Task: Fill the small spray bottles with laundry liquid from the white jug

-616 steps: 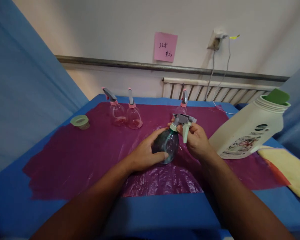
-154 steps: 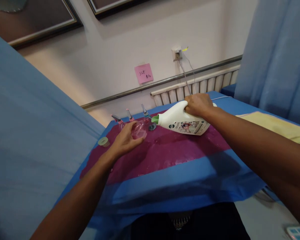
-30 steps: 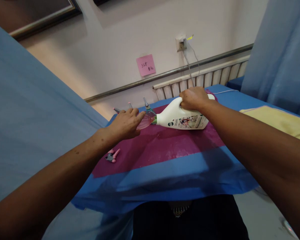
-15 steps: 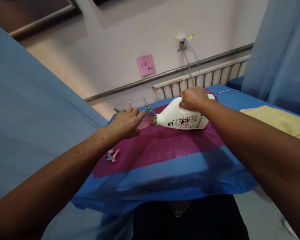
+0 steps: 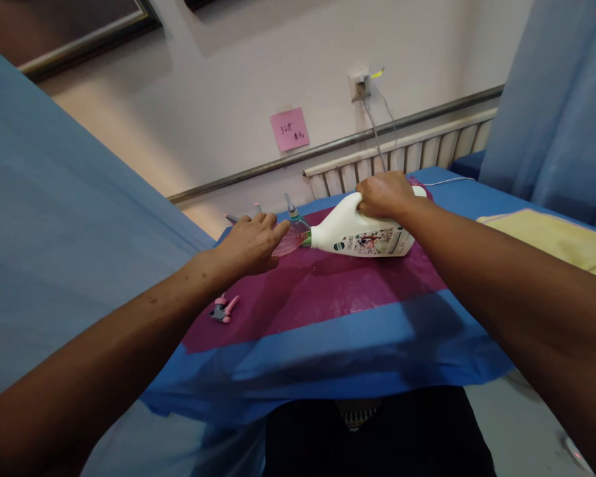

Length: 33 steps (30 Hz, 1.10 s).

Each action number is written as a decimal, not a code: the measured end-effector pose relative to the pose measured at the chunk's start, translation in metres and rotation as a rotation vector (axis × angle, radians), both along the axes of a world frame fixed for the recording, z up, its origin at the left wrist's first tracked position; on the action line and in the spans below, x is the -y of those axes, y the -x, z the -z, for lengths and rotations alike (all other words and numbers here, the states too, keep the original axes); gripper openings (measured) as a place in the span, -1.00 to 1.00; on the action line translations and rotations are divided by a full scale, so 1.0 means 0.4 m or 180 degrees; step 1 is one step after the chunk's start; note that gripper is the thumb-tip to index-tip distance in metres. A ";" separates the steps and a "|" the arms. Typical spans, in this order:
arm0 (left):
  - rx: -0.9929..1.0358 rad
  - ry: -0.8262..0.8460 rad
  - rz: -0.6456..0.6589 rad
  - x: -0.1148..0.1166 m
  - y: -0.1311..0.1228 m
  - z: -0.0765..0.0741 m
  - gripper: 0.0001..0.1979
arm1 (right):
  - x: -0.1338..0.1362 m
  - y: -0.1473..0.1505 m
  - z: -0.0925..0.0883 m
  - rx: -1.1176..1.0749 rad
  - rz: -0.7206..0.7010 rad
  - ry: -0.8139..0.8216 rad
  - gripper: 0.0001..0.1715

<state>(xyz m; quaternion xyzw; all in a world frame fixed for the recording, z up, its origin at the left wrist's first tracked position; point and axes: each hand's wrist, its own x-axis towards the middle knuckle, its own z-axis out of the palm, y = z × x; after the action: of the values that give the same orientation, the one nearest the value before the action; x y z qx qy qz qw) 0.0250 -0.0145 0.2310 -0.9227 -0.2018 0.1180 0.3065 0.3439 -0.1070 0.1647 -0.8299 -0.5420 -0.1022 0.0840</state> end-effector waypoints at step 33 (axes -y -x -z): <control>-0.0141 -0.0090 0.0089 0.014 -0.016 -0.013 -0.42 | 0.000 -0.001 0.003 0.0045 0.0001 -0.0015 -0.63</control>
<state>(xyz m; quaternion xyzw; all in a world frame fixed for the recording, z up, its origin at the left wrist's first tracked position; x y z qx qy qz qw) 0.0316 -0.0202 0.2362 -0.9182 -0.1838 0.1312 0.3254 0.3442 -0.1070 0.1634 -0.8291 -0.5421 -0.1094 0.0821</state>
